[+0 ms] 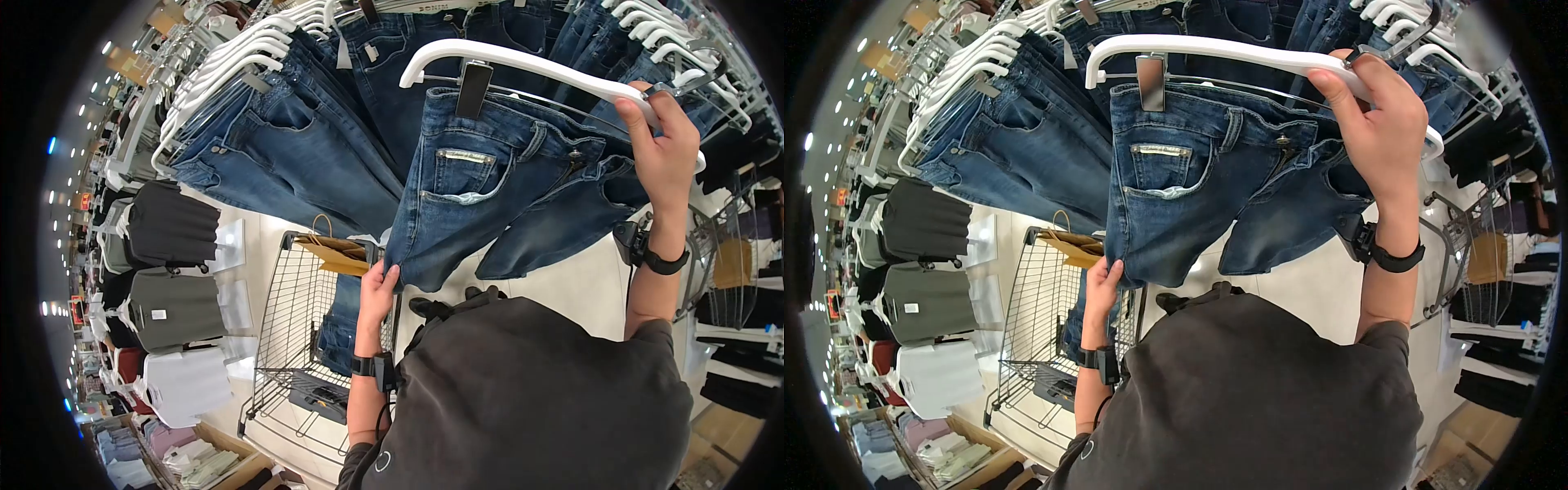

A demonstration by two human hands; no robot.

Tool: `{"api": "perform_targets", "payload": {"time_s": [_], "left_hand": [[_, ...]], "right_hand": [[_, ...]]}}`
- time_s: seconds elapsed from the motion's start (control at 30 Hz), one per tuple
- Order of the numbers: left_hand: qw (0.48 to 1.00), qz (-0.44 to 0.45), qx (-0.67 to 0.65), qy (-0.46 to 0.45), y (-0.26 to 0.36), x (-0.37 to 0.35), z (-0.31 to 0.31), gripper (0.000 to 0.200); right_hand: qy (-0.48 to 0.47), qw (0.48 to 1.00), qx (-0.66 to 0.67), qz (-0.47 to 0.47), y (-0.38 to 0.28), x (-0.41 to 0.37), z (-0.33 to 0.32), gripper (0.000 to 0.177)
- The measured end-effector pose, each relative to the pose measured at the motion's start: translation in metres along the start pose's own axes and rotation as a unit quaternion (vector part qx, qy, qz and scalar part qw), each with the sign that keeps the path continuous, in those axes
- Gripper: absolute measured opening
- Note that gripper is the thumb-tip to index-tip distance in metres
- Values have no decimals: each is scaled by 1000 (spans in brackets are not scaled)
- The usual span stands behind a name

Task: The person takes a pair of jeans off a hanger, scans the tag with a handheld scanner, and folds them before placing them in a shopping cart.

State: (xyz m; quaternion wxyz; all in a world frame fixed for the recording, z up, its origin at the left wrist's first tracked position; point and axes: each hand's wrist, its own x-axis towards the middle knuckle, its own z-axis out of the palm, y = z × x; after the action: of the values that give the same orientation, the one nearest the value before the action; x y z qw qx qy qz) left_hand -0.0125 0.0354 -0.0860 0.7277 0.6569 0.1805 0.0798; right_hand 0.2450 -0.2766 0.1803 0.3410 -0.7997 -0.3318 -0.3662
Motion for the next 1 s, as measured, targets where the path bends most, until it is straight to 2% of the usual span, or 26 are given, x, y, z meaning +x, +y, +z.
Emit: {"api": "perform_targets", "payload": {"time_s": [0.17,0.27,0.3,0.4,0.43,0.53,0.57,0.63,0.77,0.87,1.0], "left_hand": [[999,-18,-48,-3,8,-9,1,23],[999,21,-27,3,6,-14,-1,26],[999,37,-28,3,7,-14,1,33],[996,-14,80,-46,37,-17,12,39],[982,-98,154,-48,47,-15,14,38],[983,-50,174,-35,44,-10,20,36],[977,-11,210,-30,46,-8,22,39],[962,3,269,-51,39,-4,20,40],[928,48,366,-47,-3,3,13,42],[899,71,430,-32,-23,3,12,42],[915,40,399,-45,-32,0,8,42]], "right_hand": [[-5,1000,15,-8,-6,2,1,29],[-2,997,47,57,-10,2,0,29],[0,997,54,60,-12,3,-2,30],[22,996,48,73,-13,4,-9,31],[24,996,61,65,-10,5,-13,34],[47,996,59,43,-8,5,-20,35],[45,996,57,45,-10,5,-22,35],[41,997,52,49,-14,5,-26,34],[39,998,40,35,-15,6,-33,35],[45,999,-3,29,-11,10,-42,35],[69,996,-41,44,8,11,-49,34]]}}
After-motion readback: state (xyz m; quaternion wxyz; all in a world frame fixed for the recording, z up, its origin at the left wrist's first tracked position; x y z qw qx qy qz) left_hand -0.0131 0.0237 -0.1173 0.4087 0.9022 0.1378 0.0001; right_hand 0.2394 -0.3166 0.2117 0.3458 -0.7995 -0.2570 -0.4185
